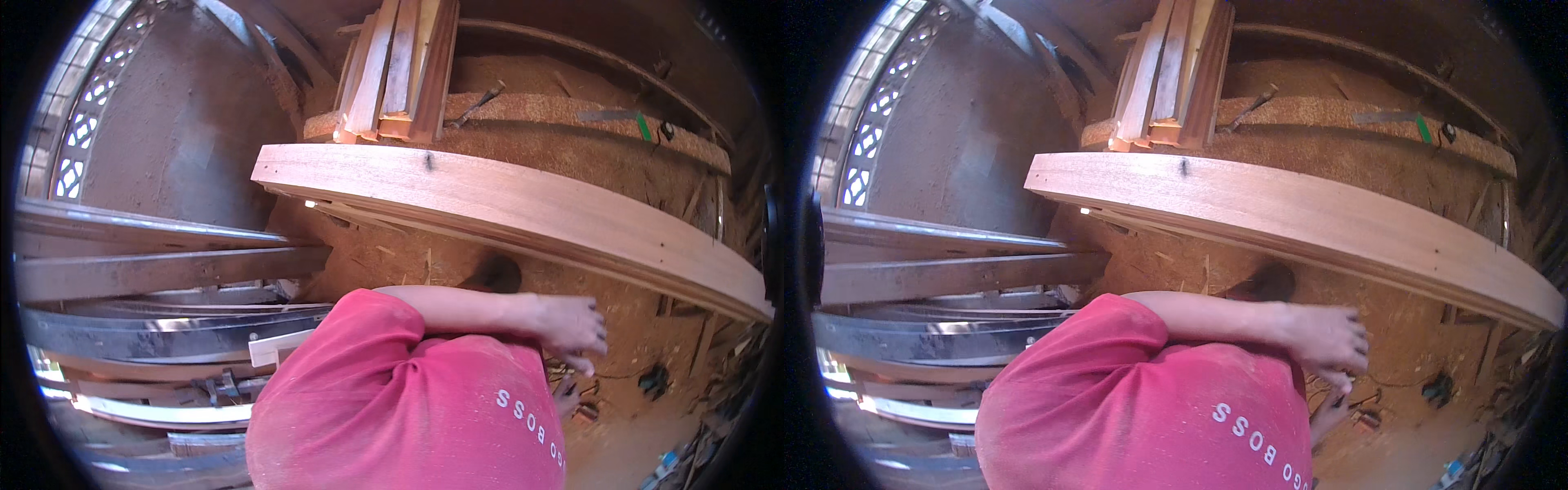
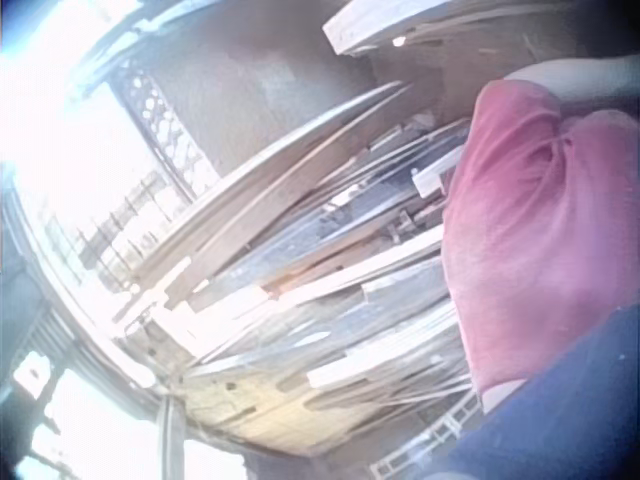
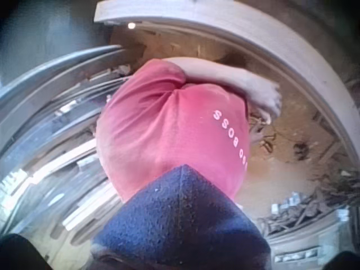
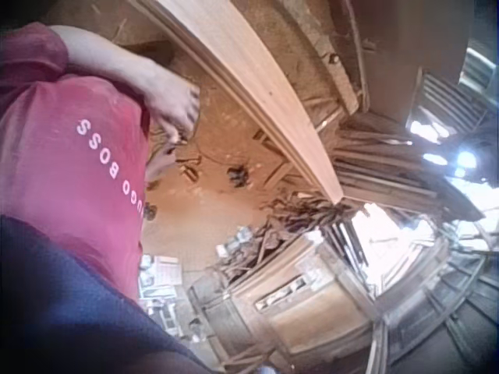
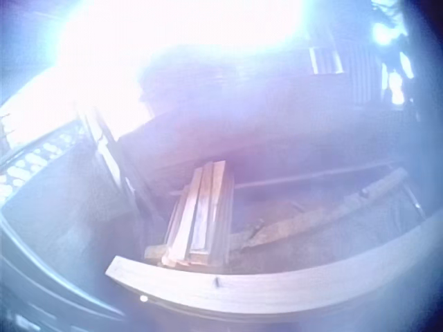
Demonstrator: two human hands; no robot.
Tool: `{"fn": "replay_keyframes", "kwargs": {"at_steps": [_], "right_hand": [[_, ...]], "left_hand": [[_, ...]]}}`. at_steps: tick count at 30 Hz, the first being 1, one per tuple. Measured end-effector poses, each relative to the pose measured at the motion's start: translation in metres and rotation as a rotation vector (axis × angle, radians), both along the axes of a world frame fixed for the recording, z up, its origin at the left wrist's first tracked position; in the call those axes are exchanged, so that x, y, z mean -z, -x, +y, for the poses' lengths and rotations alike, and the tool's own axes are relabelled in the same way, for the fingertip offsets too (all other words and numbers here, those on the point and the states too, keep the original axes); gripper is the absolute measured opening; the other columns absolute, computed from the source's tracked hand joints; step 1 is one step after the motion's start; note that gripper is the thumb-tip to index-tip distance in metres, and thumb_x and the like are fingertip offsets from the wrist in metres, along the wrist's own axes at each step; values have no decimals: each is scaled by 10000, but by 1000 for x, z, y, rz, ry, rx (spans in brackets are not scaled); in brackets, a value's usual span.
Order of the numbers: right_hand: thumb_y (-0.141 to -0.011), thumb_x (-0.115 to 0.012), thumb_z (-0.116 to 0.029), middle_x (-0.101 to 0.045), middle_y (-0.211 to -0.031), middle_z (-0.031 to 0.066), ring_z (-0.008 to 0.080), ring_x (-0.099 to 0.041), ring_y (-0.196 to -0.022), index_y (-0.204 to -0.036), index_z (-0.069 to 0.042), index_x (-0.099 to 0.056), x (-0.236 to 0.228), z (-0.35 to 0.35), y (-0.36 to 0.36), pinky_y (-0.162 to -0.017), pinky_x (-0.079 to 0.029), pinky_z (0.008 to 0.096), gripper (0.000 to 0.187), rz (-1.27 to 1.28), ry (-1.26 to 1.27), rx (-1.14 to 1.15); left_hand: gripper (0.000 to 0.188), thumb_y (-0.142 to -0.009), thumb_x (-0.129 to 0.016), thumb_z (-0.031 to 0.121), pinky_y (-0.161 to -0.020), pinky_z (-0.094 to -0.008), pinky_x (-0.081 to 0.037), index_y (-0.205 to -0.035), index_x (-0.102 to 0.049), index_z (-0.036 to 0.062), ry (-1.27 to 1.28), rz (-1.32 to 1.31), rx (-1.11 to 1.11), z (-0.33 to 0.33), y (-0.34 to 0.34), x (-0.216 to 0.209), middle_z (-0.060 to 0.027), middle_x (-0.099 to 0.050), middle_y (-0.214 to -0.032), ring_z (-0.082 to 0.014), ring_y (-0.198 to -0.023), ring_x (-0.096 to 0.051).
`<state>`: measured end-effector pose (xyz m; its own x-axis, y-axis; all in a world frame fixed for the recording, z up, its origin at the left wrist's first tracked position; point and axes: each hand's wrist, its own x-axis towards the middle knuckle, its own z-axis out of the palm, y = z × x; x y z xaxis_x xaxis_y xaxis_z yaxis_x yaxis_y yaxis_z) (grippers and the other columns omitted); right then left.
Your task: The person selects several wooden planks from a stack, places them on a workbench, and uses a combination square and a pencil to mark lines on the ends of the wood.
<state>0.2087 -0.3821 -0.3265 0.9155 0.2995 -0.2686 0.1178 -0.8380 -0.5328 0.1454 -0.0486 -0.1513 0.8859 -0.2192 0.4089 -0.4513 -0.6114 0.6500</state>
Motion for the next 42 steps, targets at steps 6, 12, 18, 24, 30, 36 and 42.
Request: {"fn": "replay_keyframes", "kwargs": {"at_steps": [6, 12, 18, 24, 30, 36, 42], "right_hand": [[-990, -653, -291, -668, -755, 204, 251, -600, -639, -926, 72, -674, 77, -45, -11, -611, -477, 418, 370, 38, -252, -17], [-964, -659, -257, -674, -732, 209, 268, -623, -615, -888, 52, -683, 91, -91, -82, -588, -471, 424, 319, 162, -115, -12], [-955, -686, -208, -635, -649, 50, 166, -560, -581, -825, 13, -698, 77, -136, -135, -543, -454, 343, 257, 57, 77, 302], [-916, -729, -283, -645, -639, 127, 205, -637, -596, -873, 23, -720, 93, -164, -184, -587, -496, 370, 309, 147, -227, 916], [-950, -700, -212, -588, -619, 8, 97, -559, -570, -883, 7, -716, 122, -226, -294, -547, -454, 285, 229, -44, -301, 874], [-985, -669, -248, -584, -665, 24, 109, -549, -610, -921, 13, -685, 88, -307, -447, -569, -441, 294, 270, -130, -499, 928], [-979, -691, -233, -562, -702, -53, 52, -485, -652, -966, 12, -727, 34, -351, -610, -598, -406, 255, 248, -200, -610, 922]], "left_hand": [[455, -925, -617, 535, -910, -501, -466, -1107, -654, 119, -90, 262, 205, -38, -79, 18, -98, -692, -1070, -312, -1076, -647], [415, -934, -666, 445, -861, -467, -493, -1135, -682, 82, 185, 93, -46, 1, -149, -22, -126, -696, -983, -330, -987, -656], [392, -844, -784, 313, -857, -405, -523, -1102, -712, 27, 200, 235, -245, 63, -262, -88, -141, -727, -1040, -300, -1001, -685], [560, -791, -811, 318, -1048, -431, -421, -1233, -657, 12, 178, 223, -163, 0, -433, -83, -170, -641, -1254, -316, -1245, -556], [835, -739, -836, 567, -1177, -582, -252, -1395, -559, 132, -478, -38, -59, -109, -602, -74, -180, -417, -1519, -410, -1478, -285], [919, -744, -819, 610, -1176, -590, -279, -1456, -485, 133, -364, 90, -91, -182, -749, -66, -214, -388, -1540, -430, -1481, -280], [1121, -706, -817, 620, -1136, -608, -335, -1573, -298, 133, -525, 154, -274, -220, -834, -19, -269, -330, -1560, -482, -1457, -306]]}}
